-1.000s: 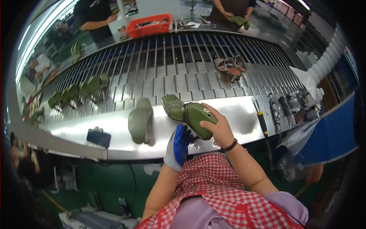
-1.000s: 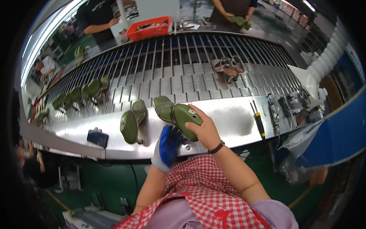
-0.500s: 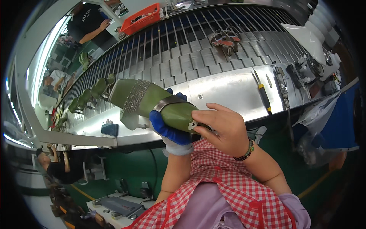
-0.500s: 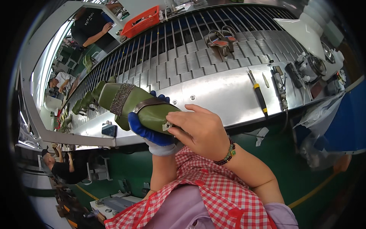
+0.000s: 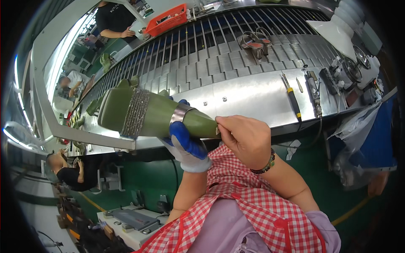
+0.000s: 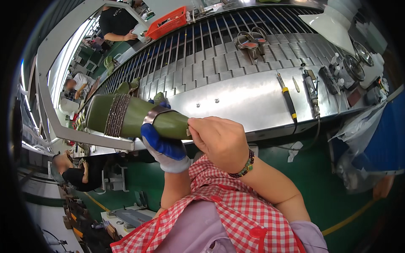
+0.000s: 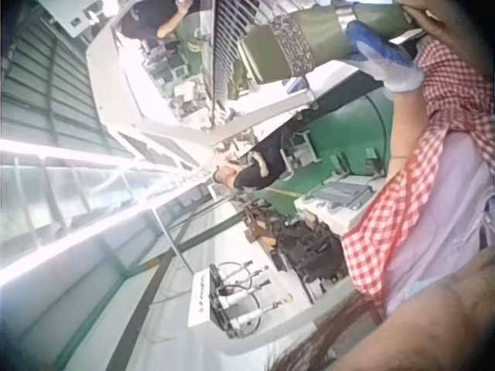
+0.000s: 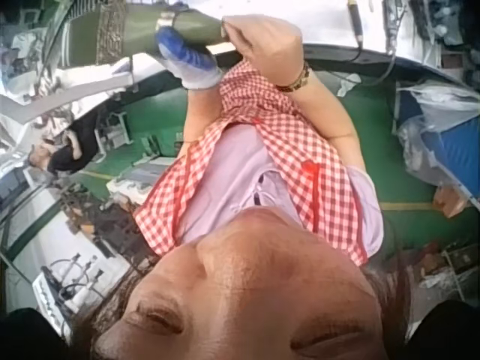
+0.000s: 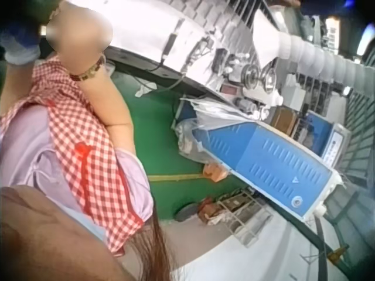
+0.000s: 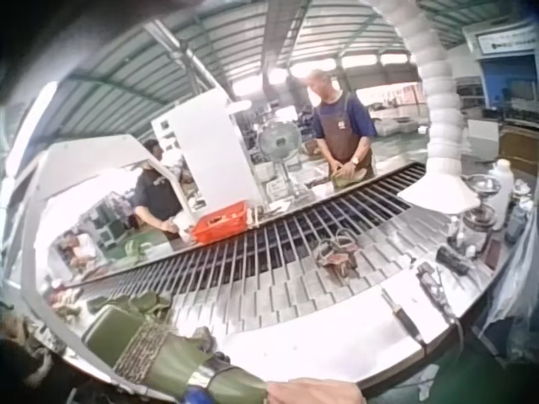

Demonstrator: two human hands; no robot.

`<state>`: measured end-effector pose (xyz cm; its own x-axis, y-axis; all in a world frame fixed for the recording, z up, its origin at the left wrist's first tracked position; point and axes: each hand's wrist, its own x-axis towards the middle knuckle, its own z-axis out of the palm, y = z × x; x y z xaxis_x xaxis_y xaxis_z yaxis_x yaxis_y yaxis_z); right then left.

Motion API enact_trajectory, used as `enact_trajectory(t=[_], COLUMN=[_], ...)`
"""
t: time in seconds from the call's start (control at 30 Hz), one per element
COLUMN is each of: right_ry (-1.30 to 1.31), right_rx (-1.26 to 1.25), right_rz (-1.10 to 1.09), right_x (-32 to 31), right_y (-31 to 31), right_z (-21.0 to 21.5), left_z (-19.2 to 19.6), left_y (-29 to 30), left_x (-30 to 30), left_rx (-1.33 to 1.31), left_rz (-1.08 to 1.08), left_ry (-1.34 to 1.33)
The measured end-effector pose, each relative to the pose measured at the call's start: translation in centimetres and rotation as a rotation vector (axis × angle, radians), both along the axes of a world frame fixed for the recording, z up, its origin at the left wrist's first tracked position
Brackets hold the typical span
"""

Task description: The person assembles green high-heeled shoes on a factory assembly line. They pick up shoe uppers from the conveyor, attach them to the heel components, and use a screwdriver to tighten screws on the heel. The person also uses a cloth to wipe the shoes and inspects the assembly before placing the finished shoes back on the line.

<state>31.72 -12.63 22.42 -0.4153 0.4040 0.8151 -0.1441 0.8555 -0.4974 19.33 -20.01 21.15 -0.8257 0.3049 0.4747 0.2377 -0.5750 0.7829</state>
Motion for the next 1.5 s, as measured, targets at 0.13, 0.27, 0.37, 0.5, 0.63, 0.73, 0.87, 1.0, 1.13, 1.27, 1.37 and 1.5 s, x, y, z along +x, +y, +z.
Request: enact_trajectory(t=[0.13,0.27,0.37,0.5,0.63,0.73,0.87,1.0,1.13,1.27,1.37,1.5], right_ry=[0.028,0.009,-0.009,-0.023,-0.086,-0.122,-0.083,-0.083,-0.092,-0.102,-0.089,-0.141], right_rx=[0.026,0.057,0.086,0.132,0.138,0.096,0.080,0.098,0.097,0.109,-0.083,-0.251], right_rz=[0.077,0.068,0.053,0.046,-0.030,-0.036,0.001,-0.028,-0.042,-0.105,-0.084,0.013], right_x=[-0.7,-1.1,-1.6,-2.3,-3.4,-4.2,-4.9,-4.8,-5.3,-5.5,-5.7,-5.0], right_y=[-0.7,-1.4,-2.1,-2.9,-4.3,-4.7,-4.2,-3.8,-3.2,-2.6,-2.1,-1.2], right_z=[0.4,1.3,1.5,1.9,2.3,2.1,1.7,1.4,1.1,0.1,-0.2,-0.2], left_z=[0.6,1.6,1.2,1.5,1.0,1.2,2.0,0.1,-1.3,-2.4,-6.6,-5.3], left_y=[-1.8,-1.6,-2.3,-2.9,-3.8,-4.1,-3.8,-4.2,-3.4,-2.6,-3.2,-2.9], left_x=[-0.5,-0.8,-1.5,-1.7,-2.5,-2.7,-2.3,-3.7,-3.8,-3.8,-5.1,-4.8], left_rx=[0.002,0.077,0.051,0.098,0.071,0.015,-0.048,-0.182,-0.099,-0.028,0.030,0.152], left_rz=[-0.008,0.022,-0.001,-0.007,0.068,0.183,0.348,0.401,0.317,0.271,0.178,0.041], left_ry=[0.006,-0.071,-0.030,-0.105,-0.087,0.003,0.043,0.239,0.164,0.063,0.120,-0.016])
